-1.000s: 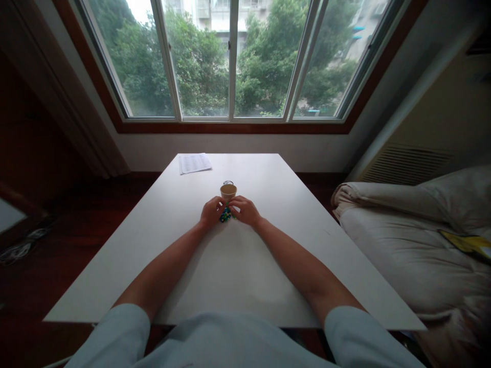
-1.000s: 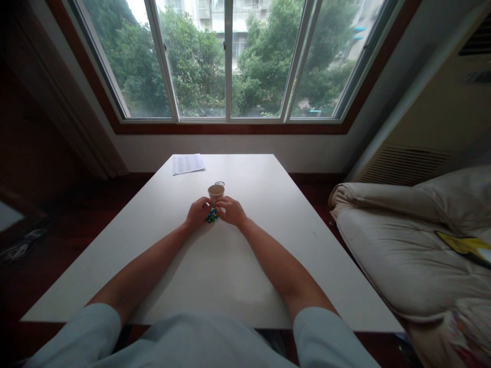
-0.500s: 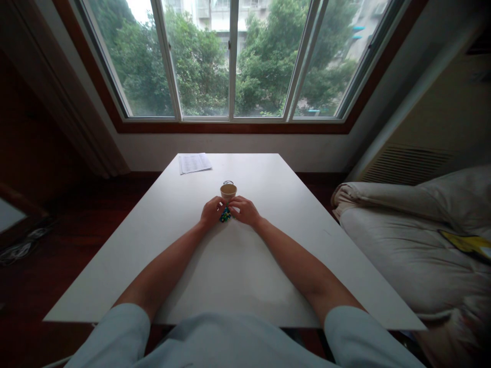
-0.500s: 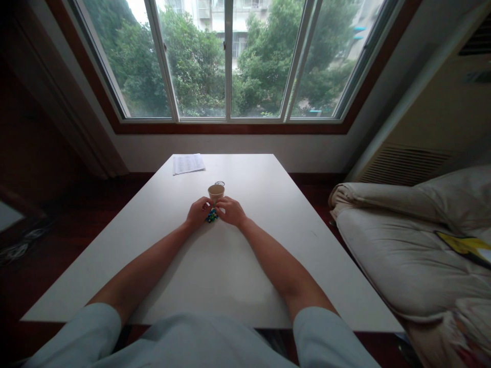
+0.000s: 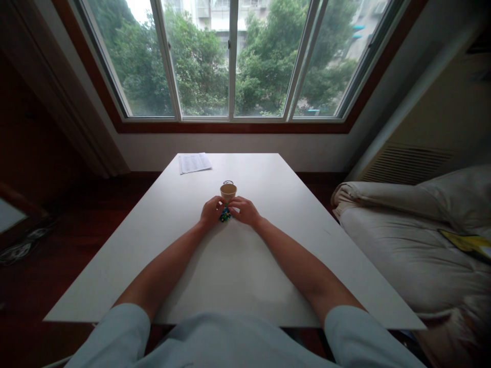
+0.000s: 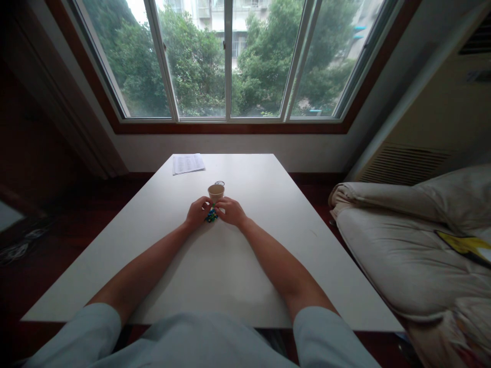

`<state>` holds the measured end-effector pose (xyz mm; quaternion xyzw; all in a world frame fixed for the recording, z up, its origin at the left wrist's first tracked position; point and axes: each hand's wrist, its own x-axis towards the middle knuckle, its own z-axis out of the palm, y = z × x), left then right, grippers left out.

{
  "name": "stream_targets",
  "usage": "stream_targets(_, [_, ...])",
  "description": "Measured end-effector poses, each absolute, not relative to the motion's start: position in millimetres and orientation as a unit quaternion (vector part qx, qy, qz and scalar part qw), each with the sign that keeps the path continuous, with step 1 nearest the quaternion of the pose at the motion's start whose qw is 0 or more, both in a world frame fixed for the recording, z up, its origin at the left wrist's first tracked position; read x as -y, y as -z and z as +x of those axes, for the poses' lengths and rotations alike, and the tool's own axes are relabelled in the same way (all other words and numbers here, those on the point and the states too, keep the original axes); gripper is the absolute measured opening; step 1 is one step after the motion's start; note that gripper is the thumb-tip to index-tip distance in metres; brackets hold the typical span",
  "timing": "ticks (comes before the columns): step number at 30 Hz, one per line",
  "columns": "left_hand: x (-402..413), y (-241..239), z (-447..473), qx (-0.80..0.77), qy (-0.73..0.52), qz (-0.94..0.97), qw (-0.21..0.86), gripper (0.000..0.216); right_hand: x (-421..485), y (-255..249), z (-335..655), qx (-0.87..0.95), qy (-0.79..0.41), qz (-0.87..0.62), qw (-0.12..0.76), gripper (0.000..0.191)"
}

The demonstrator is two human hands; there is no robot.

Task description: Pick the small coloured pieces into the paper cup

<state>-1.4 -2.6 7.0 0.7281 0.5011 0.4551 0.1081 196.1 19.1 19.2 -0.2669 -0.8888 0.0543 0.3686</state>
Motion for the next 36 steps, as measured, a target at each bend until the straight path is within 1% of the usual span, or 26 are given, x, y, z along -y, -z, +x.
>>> stream_targets(14, [6,-12,-1,-0.508,-0.465,0.715,0.121,0.011,-18,-21,197,0.891,-0.052,-0.268,0.363,0.02])
stream_targets(18, [6,-12,-2,-0.517,-0.472,0.702,0.132,0.017,-15,-24,196,0.877,-0.031,-0.284,0.386,0.022])
stream_targets(24, [2,-7,-6,-0.538,-0.478,0.683,0.125,0.02,-12,-28,196,0.833,0.015,-0.319,0.451,0.023])
stream_targets(30, [2,-9,-7,-0.561,-0.451,0.685,0.114,0.018,-14,-28,195,0.823,0.047,-0.328,0.462,0.03])
stream_targets(36, [3,-11,-7,-0.577,-0.427,0.687,0.114,0.017,-19,-23,199,0.813,0.029,-0.349,0.464,0.023])
